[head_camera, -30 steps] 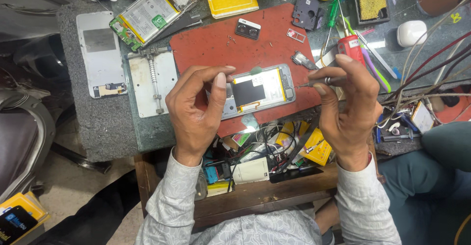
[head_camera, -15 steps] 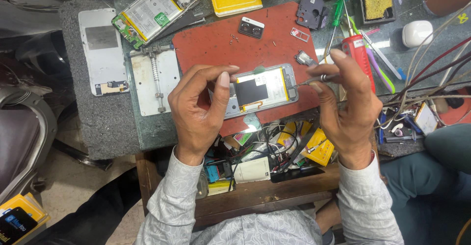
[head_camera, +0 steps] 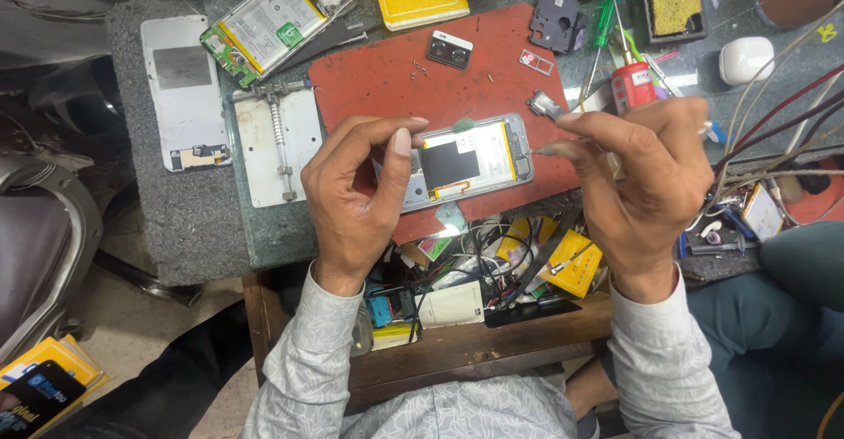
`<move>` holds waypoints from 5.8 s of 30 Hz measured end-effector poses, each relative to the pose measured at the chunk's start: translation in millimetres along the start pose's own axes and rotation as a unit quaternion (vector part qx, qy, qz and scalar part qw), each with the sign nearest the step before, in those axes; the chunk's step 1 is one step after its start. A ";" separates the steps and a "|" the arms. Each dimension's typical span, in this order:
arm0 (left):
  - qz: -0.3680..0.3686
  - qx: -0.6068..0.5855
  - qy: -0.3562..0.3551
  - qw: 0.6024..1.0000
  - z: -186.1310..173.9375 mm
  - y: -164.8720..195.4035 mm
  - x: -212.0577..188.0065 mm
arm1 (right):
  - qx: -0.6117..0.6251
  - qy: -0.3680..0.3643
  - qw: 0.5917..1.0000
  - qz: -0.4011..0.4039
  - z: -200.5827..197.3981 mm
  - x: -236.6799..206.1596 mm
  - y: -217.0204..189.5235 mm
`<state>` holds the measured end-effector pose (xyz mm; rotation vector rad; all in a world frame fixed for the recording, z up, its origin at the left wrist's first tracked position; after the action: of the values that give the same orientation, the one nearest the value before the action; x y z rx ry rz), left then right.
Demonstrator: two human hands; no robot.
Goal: The person uses a screwdriver to remove screws from the back of a disassembled smartphone. They then use a small metal tool to pry and lift internal components, including a metal bracket and ribbon cables, from the phone's chassis. The person continues to manipulate internal parts with the tool throughout the clip.
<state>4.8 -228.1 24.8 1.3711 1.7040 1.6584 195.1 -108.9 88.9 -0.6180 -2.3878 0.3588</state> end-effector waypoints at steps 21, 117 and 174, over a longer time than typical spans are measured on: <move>-0.013 -0.005 -0.002 1.000 1.0 0.8 0.8 | 0.067 -0.047 0.997 -0.006 0.0 -0.1 -3.8; -0.004 -0.041 -0.050 0.998 9.8 -3.9 -9.3 | 0.581 0.089 0.794 0.156 65.0 -44.7 9.2; 0.000 0.016 0.033 0.999 8.8 -7.0 -8.1 | 0.128 -0.046 0.990 0.042 0.8 -38.9 5.7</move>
<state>13.1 -229.0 13.6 1.3451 1.7750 1.7005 223.2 -124.1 66.0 -0.5940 -2.3531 0.7319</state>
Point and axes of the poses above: each hand's wrist, its own x-axis towards the middle knuckle, its own z-axis out of the palm, y = z × x, the point moved 4 cm from there along x, towards the middle knuckle, and after that the axes turned 9 degrees about -y, right-handed, at the moved point
